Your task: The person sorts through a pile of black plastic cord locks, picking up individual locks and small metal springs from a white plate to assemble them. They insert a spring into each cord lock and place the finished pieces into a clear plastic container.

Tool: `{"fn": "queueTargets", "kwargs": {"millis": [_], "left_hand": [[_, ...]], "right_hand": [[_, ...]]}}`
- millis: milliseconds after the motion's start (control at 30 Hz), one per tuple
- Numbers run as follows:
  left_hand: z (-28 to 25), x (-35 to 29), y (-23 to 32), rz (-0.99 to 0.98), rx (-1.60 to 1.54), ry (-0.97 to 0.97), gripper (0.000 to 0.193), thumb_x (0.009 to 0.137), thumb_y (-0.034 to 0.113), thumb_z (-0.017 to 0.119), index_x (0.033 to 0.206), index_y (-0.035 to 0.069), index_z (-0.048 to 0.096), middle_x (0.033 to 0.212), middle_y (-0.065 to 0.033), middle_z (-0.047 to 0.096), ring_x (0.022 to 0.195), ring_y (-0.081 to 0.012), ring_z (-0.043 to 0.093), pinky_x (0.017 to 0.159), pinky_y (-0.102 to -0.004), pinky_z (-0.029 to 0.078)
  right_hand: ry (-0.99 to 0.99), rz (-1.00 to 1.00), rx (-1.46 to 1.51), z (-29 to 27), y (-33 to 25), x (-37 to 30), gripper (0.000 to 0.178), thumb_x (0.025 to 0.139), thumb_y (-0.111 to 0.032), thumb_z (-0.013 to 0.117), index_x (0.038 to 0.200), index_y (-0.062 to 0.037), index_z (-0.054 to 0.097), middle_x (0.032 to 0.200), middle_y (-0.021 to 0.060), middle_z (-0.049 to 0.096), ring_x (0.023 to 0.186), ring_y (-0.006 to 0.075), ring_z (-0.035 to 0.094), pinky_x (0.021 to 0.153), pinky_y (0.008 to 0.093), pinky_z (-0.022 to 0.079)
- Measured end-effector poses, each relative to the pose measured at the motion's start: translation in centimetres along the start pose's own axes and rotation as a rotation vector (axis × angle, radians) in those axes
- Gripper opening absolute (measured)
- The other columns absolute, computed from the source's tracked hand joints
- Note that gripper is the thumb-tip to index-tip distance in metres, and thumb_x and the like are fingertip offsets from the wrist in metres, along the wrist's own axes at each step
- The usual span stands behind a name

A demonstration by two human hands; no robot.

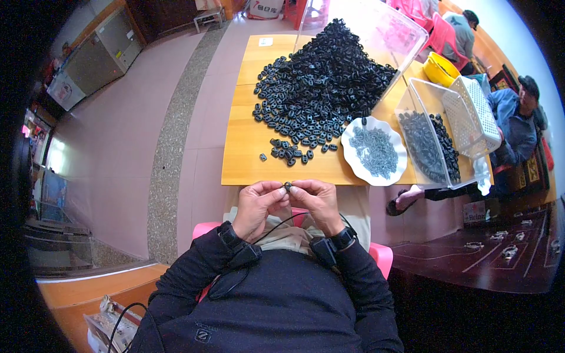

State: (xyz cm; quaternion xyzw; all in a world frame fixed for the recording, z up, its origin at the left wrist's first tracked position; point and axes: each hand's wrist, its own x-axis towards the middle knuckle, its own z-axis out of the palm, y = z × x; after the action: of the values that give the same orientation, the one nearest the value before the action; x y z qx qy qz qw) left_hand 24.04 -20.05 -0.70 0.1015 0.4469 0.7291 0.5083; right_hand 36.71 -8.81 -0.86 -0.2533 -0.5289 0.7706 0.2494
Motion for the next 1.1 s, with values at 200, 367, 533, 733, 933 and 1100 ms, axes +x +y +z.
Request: {"fn": "queueTargets", "kwargs": {"millis": [200, 367, 533, 733, 933, 1100], "left_hand": [[0.0, 0.0, 0.1, -0.018, 0.005, 0.009, 0.013, 0.087, 0.000, 0.063, 0.099, -0.004, 0.063, 0.086, -0.0105, 0.068, 0.074, -0.0144, 0.066, 0.069, -0.0244, 0.056], [0.2, 0.0, 0.2, -0.030, -0.003, 0.024, 0.013, 0.088, 0.000, 0.062, 0.101, -0.004, 0.063, 0.088, -0.0103, 0.068, 0.076, -0.0139, 0.067, 0.071, -0.0239, 0.057], [0.3, -0.2, 0.3, -0.022, 0.013, -0.003, 0.014, 0.088, 0.000, 0.062, 0.101, -0.004, 0.063, 0.088, -0.0103, 0.068, 0.077, -0.0142, 0.067, 0.072, -0.0241, 0.057], [0.3, -0.4, 0.5, -0.040, -0.024, -0.059, 0.016, 0.087, 0.001, 0.065, 0.102, -0.003, 0.063, 0.088, -0.0104, 0.068, 0.077, -0.0148, 0.067, 0.073, -0.0259, 0.058], [0.6, -0.4, 0.6, -0.085, 0.020, -0.069, 0.019, 0.087, 0.002, 0.065, 0.106, -0.001, 0.063, 0.090, -0.0103, 0.068, 0.077, -0.0156, 0.067, 0.074, -0.0278, 0.058], [0.8, -0.6, 0.9, -0.067, 0.071, -0.103, 0.022, 0.087, 0.001, 0.064, 0.109, -0.003, 0.063, 0.091, -0.0100, 0.068, 0.077, -0.0146, 0.067, 0.073, -0.0271, 0.057]], "right_hand": [[-0.010, -0.008, -0.019, -0.2, 0.3, 0.1, 0.016, 0.088, -0.002, 0.064, 0.101, 0.0054, 0.066, 0.092, 0.0130, 0.069, 0.079, 0.0165, 0.068, 0.073, 0.0304, 0.059], [-0.009, -0.021, -0.022, -0.3, 0.3, 0.1, 0.017, 0.088, -0.002, 0.064, 0.102, 0.0054, 0.066, 0.092, 0.0129, 0.069, 0.079, 0.0162, 0.067, 0.073, 0.0304, 0.059], [-0.004, 0.028, 0.040, -0.4, 0.2, 0.0, 0.018, 0.087, -0.002, 0.064, 0.103, 0.0049, 0.066, 0.094, 0.0127, 0.069, 0.082, 0.0164, 0.067, 0.075, 0.0312, 0.059], [-0.023, 0.091, 0.158, -0.1, -0.8, -0.4, 0.018, 0.087, 0.000, 0.063, 0.104, 0.0043, 0.066, 0.094, 0.0132, 0.069, 0.079, 0.0186, 0.068, 0.072, 0.0301, 0.057], [-0.106, 0.139, 0.267, -1.4, -0.3, -0.2, 0.016, 0.088, 0.001, 0.060, 0.103, 0.0052, 0.065, 0.095, 0.0163, 0.068, 0.081, 0.0235, 0.068, 0.075, 0.0345, 0.058], [-0.125, 0.128, 0.259, -1.0, -1.3, -0.5, 0.016, 0.086, 0.000, 0.063, 0.100, 0.0073, 0.065, 0.093, 0.0157, 0.068, 0.081, 0.0217, 0.068, 0.078, 0.0352, 0.057]]}}
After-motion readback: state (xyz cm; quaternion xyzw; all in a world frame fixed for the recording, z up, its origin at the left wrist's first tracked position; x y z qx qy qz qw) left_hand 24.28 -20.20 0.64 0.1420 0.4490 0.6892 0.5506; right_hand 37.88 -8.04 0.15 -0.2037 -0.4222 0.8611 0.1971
